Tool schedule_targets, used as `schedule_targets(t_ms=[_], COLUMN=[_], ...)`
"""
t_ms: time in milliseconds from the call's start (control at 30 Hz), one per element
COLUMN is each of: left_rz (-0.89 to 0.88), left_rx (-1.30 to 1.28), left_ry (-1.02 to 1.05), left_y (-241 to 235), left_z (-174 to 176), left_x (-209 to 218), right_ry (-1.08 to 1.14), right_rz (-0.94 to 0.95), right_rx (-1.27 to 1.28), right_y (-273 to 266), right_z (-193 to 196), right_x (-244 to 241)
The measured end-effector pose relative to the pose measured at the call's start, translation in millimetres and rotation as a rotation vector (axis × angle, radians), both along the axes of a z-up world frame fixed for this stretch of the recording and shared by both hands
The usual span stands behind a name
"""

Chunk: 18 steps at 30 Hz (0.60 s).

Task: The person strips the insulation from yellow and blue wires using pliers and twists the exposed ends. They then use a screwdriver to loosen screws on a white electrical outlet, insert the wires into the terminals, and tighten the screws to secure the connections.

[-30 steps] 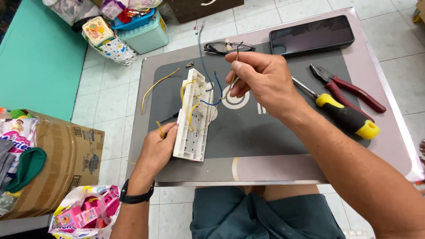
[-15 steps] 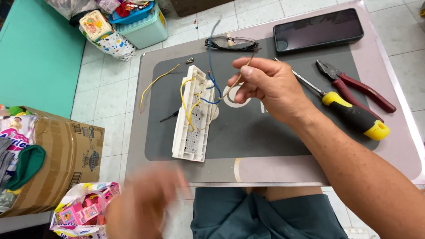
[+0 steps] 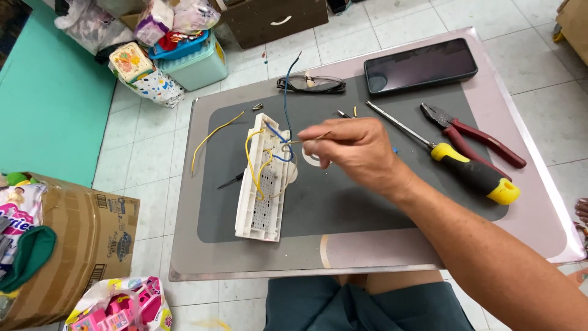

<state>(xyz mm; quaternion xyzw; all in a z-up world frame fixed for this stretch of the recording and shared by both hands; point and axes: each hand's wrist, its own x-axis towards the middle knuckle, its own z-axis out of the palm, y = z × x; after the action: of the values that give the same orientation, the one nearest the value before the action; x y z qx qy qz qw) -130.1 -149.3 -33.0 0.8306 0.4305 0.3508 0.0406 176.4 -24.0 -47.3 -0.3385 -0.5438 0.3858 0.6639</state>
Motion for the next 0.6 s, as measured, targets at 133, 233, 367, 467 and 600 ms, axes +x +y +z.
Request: schedule_targets(t_ms=[133, 233, 367, 467, 600], left_rz=[0.089, 0.138, 0.144, 0.073, -0.085], left_rx=[0.247, 0.384, 0.392, 0.502, 0.575], left_ry=[0.258, 0.383, 0.547, 0.604, 0.604], left_y=[65.0, 89.4, 114.7, 115.3, 111.4], left_z=[29.3, 19.1, -27.9, -40.3, -32.1], left_x=[62.7, 100.1, 121.1, 122.0, 102.6], right_ry=[-0.201, -0.546, -0.495, -0.405, -0.200], right_rz=[-0.124, -0.247, -0.134, -0.143, -0.270], right_rx=[0.307, 0.478, 0.320, 0.092, -0.173], right_y=[2.0, 20.4, 41.9, 46.0, 50.4], right_z=[41.4, 59.6, 62.1, 53.6, 19.3], right_x=[-16.3, -22.8, -31.5, -26.7, -3.0])
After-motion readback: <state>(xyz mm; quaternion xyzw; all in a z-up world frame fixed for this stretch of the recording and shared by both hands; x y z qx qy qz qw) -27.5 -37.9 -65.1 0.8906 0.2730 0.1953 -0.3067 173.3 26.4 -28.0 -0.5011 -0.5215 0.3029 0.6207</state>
